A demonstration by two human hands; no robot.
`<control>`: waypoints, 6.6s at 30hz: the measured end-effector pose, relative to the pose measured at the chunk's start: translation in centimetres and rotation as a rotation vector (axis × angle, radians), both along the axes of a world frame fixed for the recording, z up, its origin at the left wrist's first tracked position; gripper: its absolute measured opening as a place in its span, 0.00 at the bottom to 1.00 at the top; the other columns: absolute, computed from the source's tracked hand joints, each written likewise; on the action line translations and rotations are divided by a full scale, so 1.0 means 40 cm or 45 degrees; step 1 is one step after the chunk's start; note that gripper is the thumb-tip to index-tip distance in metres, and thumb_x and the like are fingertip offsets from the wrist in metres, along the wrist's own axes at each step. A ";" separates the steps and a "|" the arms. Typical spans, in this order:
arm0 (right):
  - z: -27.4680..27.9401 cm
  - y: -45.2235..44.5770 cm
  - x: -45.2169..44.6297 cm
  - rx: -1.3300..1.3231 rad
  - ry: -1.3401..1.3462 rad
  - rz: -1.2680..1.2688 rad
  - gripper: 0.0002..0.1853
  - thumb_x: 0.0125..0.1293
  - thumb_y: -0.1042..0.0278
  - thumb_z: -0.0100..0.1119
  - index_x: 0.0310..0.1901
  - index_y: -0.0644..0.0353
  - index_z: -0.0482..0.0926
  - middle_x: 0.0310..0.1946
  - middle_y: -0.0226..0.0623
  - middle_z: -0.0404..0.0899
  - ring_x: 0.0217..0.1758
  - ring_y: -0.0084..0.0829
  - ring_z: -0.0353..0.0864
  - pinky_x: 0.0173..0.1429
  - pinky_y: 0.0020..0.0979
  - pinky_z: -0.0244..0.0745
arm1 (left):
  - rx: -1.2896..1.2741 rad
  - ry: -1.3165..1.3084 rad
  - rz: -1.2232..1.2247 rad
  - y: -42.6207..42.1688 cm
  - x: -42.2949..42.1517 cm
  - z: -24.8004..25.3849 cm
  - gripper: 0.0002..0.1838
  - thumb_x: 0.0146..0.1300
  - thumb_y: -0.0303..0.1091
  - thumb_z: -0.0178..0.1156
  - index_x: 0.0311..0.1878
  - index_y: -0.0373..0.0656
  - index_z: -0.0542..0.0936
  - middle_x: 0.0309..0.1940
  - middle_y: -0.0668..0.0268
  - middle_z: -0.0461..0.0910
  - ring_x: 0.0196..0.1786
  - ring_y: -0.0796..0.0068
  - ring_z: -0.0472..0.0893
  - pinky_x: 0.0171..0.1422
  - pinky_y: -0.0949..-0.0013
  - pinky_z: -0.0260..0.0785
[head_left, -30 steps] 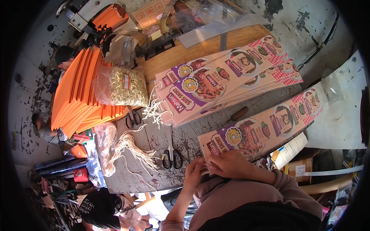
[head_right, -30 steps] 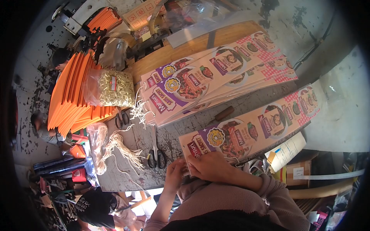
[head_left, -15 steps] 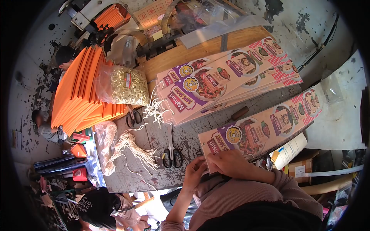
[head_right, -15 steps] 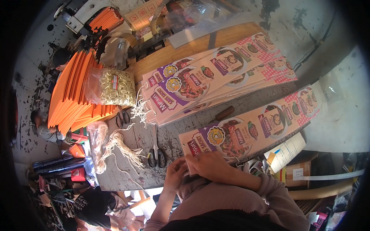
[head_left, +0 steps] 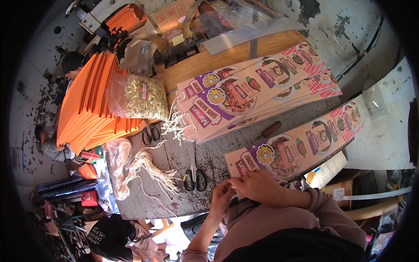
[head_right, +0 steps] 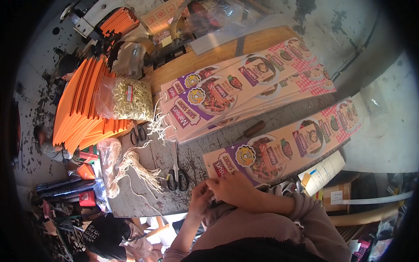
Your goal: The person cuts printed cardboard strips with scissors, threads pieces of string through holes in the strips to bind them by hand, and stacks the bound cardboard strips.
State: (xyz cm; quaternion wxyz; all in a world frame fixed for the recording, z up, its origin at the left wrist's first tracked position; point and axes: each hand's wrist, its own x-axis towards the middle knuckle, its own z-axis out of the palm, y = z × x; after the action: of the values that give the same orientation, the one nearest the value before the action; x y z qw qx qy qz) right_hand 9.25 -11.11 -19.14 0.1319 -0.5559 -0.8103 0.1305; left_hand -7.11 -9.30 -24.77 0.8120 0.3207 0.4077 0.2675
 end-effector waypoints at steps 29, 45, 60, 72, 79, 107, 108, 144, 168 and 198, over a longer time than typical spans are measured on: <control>0.130 0.023 0.347 -0.168 2.754 -0.612 0.20 0.70 0.57 0.42 0.19 0.54 0.63 0.27 0.31 0.68 0.28 0.21 0.65 0.35 0.27 0.66 | -0.250 -0.069 0.257 0.075 0.034 0.067 0.08 0.68 0.33 0.43 0.44 0.43 0.70 0.19 0.80 0.58 0.17 0.91 0.54 0.17 0.84 0.45; 0.054 0.064 0.091 -0.154 0.752 -0.166 0.05 0.60 0.67 0.54 0.35 0.57 0.73 0.27 0.33 0.74 0.31 0.30 0.76 0.35 0.27 0.73 | -0.050 0.101 0.086 0.081 -0.013 0.071 0.12 0.64 0.32 0.48 0.44 0.36 0.77 0.20 0.80 0.64 0.22 0.90 0.58 0.24 0.82 0.46; 0.023 0.072 0.015 0.142 0.214 0.154 0.10 0.49 0.67 0.57 0.32 0.61 0.73 0.30 0.31 0.73 0.41 0.30 0.70 0.39 0.27 0.70 | 0.084 0.103 -0.001 0.065 -0.023 0.063 0.08 0.64 0.27 0.52 0.43 0.35 0.76 0.32 0.72 0.76 0.31 0.91 0.68 0.32 0.85 0.57; -0.003 0.123 0.036 0.272 0.397 -0.153 0.13 0.57 0.56 0.57 0.31 0.57 0.73 0.28 0.31 0.73 0.35 0.36 0.72 0.46 0.37 0.60 | 0.284 0.201 0.177 0.076 0.009 0.078 0.05 0.68 0.33 0.47 0.40 0.43 0.70 0.21 0.76 0.71 0.18 0.93 0.64 0.19 0.85 0.52; 0.019 0.167 0.132 -0.026 0.453 -0.196 0.08 0.57 0.66 0.57 0.33 0.60 0.73 0.29 0.38 0.73 0.34 0.40 0.71 0.45 0.38 0.61 | 0.587 0.343 0.958 0.134 -0.070 0.088 0.05 0.69 0.32 0.43 0.37 0.44 0.66 0.16 0.77 0.59 0.16 0.90 0.56 0.18 0.82 0.47; 0.122 0.109 -0.024 0.404 0.976 -0.163 0.09 0.46 0.73 0.66 0.31 0.56 0.78 0.29 0.30 0.75 0.32 0.33 0.72 0.37 0.32 0.65 | 0.404 -0.497 0.342 0.077 0.112 0.233 0.34 0.69 0.53 0.27 0.61 0.31 0.62 0.53 0.63 0.61 0.60 0.68 0.61 0.67 0.65 0.46; 0.123 0.109 -0.024 0.424 0.942 -0.169 0.09 0.46 0.73 0.66 0.31 0.56 0.78 0.29 0.29 0.75 0.32 0.32 0.72 0.38 0.32 0.65 | 0.405 -0.496 0.342 0.077 0.110 0.231 0.34 0.69 0.53 0.27 0.61 0.31 0.62 0.53 0.63 0.61 0.60 0.68 0.61 0.67 0.65 0.46; -0.030 0.099 -0.026 -0.382 1.657 -0.410 0.04 0.67 0.71 0.47 0.37 0.62 0.67 0.28 0.30 0.71 0.31 0.20 0.72 0.36 0.22 0.68 | 1.757 1.100 0.011 0.091 0.022 0.189 0.10 0.55 0.16 0.49 0.41 0.37 0.71 0.34 0.55 0.72 0.37 0.53 0.73 0.37 0.57 0.68; 0.057 0.123 0.095 -0.395 1.348 -0.011 0.10 0.60 0.72 0.59 0.41 0.65 0.74 0.28 0.36 0.77 0.31 0.21 0.78 0.34 0.22 0.70 | 1.195 0.892 0.434 0.056 0.142 0.234 0.10 0.55 0.17 0.53 0.41 0.35 0.72 0.31 0.58 0.75 0.33 0.66 0.79 0.38 0.69 0.71; 0.080 0.126 0.047 -0.746 1.748 -0.309 0.14 0.60 0.76 0.56 0.48 0.66 0.72 0.31 0.32 0.77 0.35 0.20 0.77 0.41 0.21 0.70 | 0.838 0.067 0.373 0.150 0.023 0.204 0.05 0.58 0.17 0.53 0.37 0.34 0.71 0.39 0.59 0.74 0.44 0.75 0.75 0.51 0.72 0.69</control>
State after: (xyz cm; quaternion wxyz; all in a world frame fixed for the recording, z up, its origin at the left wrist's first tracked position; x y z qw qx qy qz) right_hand 11.14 -6.09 -15.95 0.4671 -0.4475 -0.4114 0.6421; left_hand -6.17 -3.29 -16.62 0.6076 0.5101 0.3620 0.4895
